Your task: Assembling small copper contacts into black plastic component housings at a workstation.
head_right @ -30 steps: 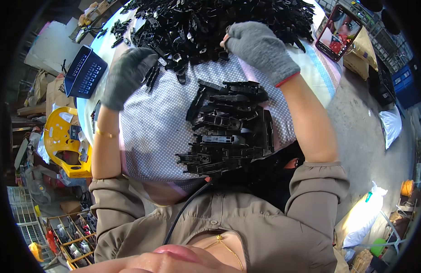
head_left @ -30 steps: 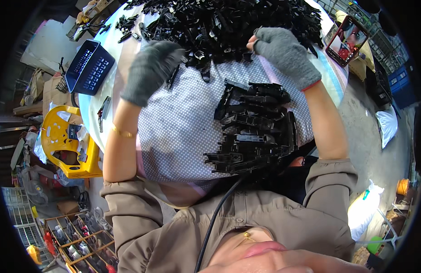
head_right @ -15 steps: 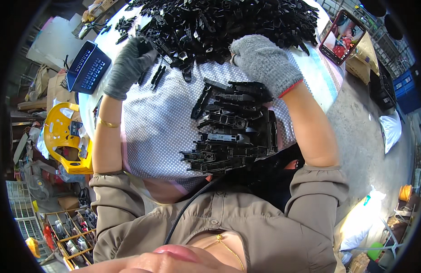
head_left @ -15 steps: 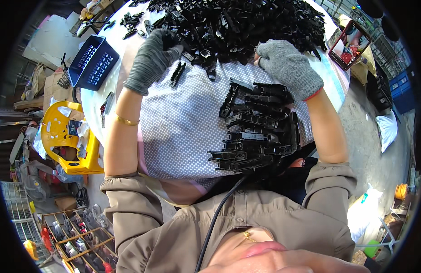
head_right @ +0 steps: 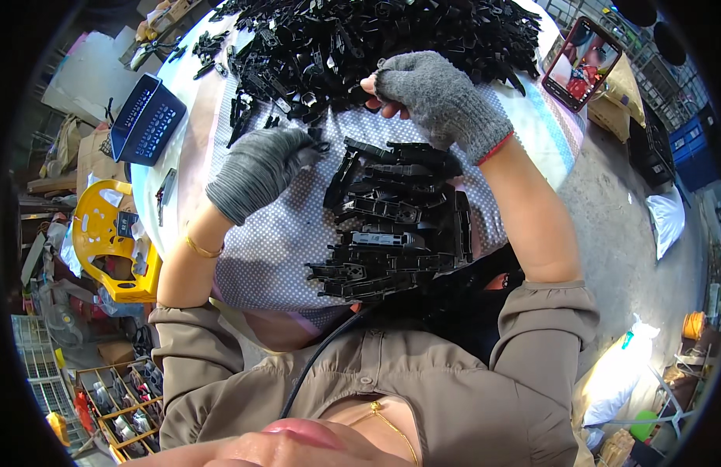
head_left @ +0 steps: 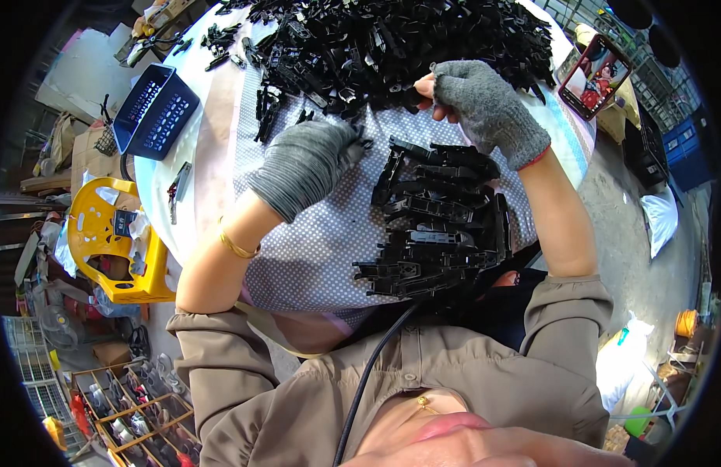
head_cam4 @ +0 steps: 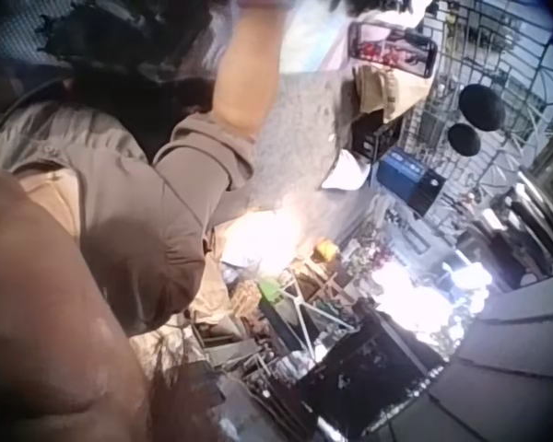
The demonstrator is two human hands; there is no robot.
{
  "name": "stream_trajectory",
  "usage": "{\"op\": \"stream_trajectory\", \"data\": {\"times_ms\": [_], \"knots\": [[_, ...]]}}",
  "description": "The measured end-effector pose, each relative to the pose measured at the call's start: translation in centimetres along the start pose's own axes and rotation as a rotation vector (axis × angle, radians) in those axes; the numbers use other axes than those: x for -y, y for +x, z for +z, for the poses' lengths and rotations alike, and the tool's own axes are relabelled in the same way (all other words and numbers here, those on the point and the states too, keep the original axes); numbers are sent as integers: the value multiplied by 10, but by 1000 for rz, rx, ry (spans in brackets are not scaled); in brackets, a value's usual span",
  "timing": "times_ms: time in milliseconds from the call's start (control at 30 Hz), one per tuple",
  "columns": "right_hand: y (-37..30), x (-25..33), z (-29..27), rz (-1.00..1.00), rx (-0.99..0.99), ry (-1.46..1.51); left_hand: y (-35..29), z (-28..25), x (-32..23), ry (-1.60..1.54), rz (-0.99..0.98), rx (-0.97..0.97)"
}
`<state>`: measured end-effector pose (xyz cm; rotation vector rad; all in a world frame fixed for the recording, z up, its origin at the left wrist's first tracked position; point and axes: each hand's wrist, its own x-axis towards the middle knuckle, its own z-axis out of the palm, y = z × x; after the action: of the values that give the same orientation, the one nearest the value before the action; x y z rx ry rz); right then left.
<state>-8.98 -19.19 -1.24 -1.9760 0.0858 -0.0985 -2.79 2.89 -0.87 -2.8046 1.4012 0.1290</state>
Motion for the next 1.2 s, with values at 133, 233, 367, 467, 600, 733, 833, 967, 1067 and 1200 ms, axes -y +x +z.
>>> {"op": "stream_trajectory", "data": {"times_ms": [133, 233, 367, 467, 600, 733, 833, 967, 1067, 1200], "knots": [[-1, 5, 8, 6, 12, 74, 6, 8, 9, -874, 49, -256], [-5, 9, 14, 47, 21, 114, 5, -5, 0, -1135, -135, -55], [-6, 6, 14, -28, 32, 133, 4, -2, -6, -1177, -162, -127], [-10, 13, 16, 20, 4, 108, 4, -3, -5, -1151, -154, -114], [-14, 16, 18, 43, -17, 162, 6, -1, -6, -1036, -46, -216], [-15, 19, 20, 24, 29, 173, 5, -1, -1, -885, -22, -205], [-10, 16, 15, -16, 84, 186, 6, -7, 3, -1040, 33, -84], [-10, 8, 24, -253, 59, 309, 8, 6, -18, -1149, 204, -262], [-17, 25, 33, -173, 181, 379, 9, 12, -35, -802, 325, -403], [-17, 21, 41, -332, 124, 337, 6, 16, -44, -787, 377, -453]]}}
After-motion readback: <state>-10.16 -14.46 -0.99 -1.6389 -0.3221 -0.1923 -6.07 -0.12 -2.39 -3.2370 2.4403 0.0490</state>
